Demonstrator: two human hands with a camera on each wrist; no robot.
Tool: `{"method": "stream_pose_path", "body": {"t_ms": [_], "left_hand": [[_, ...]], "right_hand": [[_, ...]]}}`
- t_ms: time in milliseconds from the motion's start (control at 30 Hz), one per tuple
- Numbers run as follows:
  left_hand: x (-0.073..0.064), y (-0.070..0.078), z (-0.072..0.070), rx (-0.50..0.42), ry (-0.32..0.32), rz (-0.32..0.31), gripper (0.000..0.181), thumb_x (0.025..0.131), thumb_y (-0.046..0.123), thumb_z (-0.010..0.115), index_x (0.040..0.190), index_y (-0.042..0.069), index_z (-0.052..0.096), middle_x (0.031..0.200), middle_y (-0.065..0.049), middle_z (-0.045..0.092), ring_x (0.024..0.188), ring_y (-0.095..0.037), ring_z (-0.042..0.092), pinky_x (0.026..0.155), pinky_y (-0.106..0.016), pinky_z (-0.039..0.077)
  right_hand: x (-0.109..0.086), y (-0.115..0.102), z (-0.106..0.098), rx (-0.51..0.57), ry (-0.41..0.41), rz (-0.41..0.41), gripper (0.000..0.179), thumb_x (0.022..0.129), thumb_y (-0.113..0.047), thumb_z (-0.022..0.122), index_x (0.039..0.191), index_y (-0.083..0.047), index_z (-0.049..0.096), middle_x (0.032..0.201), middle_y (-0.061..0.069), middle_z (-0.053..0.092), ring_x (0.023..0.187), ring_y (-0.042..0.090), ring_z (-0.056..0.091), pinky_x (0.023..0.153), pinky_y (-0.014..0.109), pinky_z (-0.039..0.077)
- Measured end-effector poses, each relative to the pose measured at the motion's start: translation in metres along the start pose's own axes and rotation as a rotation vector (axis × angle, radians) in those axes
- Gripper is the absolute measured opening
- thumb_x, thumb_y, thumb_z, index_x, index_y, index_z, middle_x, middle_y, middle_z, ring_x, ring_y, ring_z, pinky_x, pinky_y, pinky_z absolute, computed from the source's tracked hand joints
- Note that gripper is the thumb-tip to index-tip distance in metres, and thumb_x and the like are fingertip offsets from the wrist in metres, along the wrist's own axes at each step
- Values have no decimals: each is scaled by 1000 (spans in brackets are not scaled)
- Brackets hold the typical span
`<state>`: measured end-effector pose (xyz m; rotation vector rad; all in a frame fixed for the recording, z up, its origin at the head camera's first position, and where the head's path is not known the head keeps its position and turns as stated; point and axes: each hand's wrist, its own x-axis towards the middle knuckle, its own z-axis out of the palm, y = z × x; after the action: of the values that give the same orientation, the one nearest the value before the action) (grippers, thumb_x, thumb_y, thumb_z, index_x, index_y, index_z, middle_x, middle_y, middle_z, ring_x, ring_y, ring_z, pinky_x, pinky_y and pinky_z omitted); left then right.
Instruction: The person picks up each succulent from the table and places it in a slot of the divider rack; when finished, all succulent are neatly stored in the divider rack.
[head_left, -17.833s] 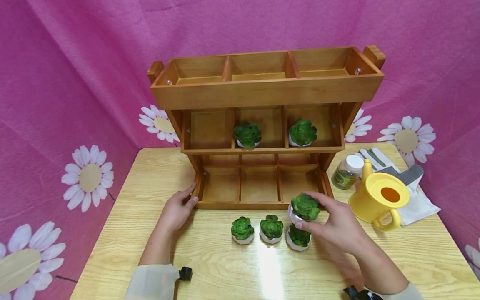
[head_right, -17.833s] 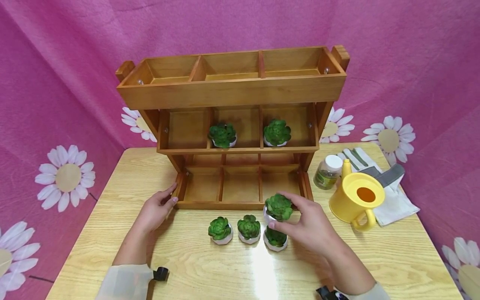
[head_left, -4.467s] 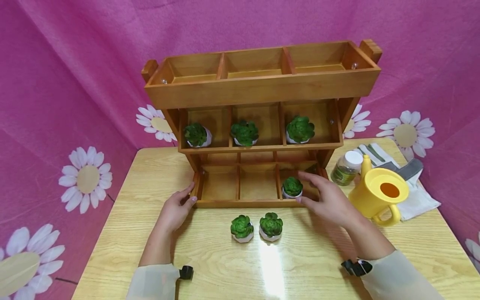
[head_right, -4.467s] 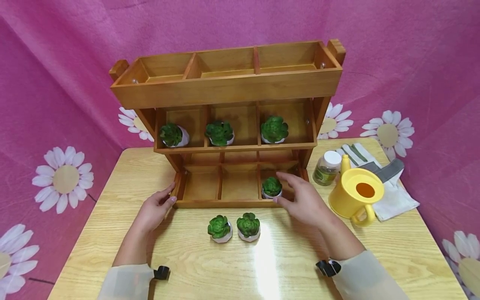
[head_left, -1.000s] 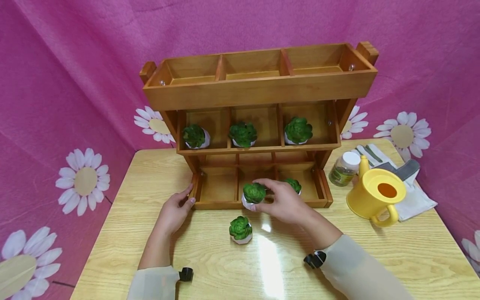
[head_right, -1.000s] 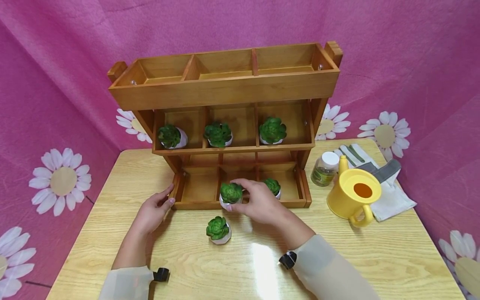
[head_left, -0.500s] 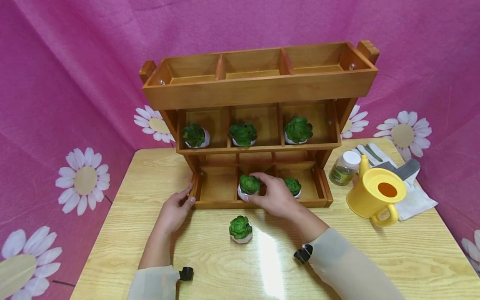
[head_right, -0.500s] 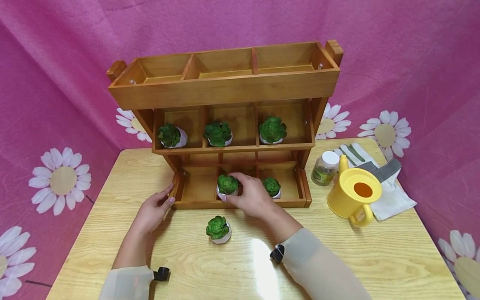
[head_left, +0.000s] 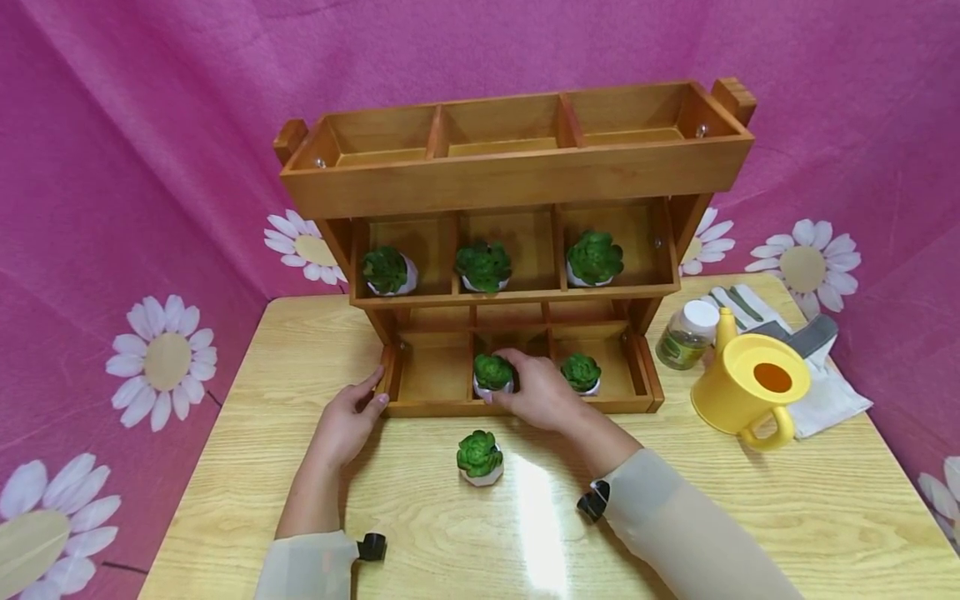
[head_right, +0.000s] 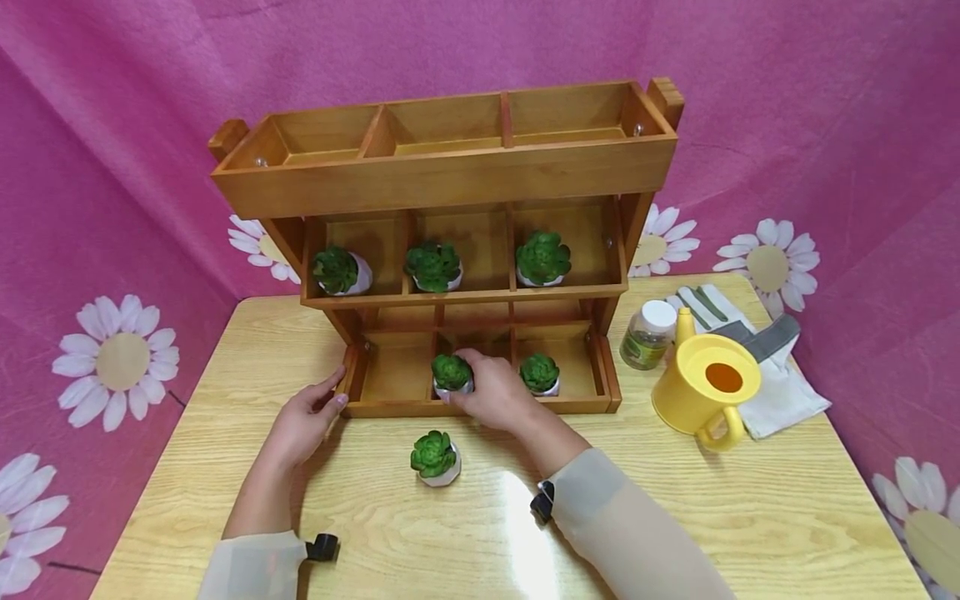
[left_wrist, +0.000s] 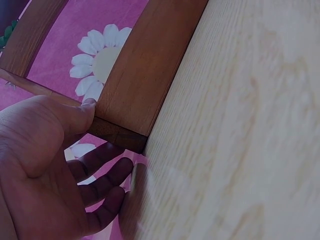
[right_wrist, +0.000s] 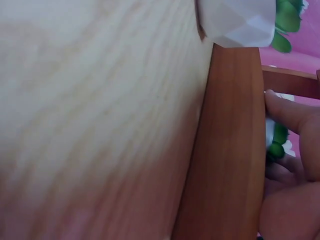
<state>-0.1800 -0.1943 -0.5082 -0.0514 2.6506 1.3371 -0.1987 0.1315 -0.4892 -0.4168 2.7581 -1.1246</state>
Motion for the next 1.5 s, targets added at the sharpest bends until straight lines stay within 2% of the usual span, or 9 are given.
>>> {"method": "stream_pose_path", "body": {"t_ms": [167,267,533,767,1000,1267,1500], "left_hand": [[0,0,1,-2,4,-2,54,107,28,59,159,26,44,139,-20,57,137,-36,49,116,-55,35],[0,0,1,-2,7,-4,54,107,28,60,159,26,44,137,-19,58,137,-36,49,116,-56,35],[1,1,0,-1,11,-17,54,107,29,60,159,27,44,136,-19,58,136,-36,49,116,-56,34],[1,-1,0,-29,13,-12,54,107,27,60,158,27,45,138,-18,57,135,-35,49,116,-55,34],[1,-3,0,-19,11,-8,54,107,28,60,159,27,44,138,-18,57,134,-34,50,116,-55,34],[1,-1,0,-18,11,-4,54,107,27,60,159,27,45,138,-19,57,135,-35,50,116,-55,35],[1,-1,0,-18,5,-13,54,107,27,60,159,27,44,139,-19,57,136,-36,49,116,-55,35]], "right_hand": [[1,0,-3,-20,-86,3,71,92,-35,80,151,-10,51,121,12,71,107,22,68,92,42,56],[0,-1,-4,-15,-108,6,73,93,-34,80,154,-10,48,124,13,70,108,22,67,94,43,55],[-3,1,-6,20,-68,-26,83,90,-31,83,159,-11,41,150,14,56,130,31,58,107,50,48],[-12,3,-9,48,-43,-60,82,91,-32,81,159,-9,41,150,16,55,131,33,57,107,51,47],[-24,7,-12,144,-37,-81,75,93,-26,80,156,-7,45,151,17,53,130,36,60,105,50,50],[-38,10,-17,168,9,-133,66,93,-22,80,150,-6,51,142,15,60,126,33,63,104,47,51],[-49,8,-19,216,-23,-172,54,95,-17,78,143,-4,58,123,11,70,113,29,67,98,42,55]]}}
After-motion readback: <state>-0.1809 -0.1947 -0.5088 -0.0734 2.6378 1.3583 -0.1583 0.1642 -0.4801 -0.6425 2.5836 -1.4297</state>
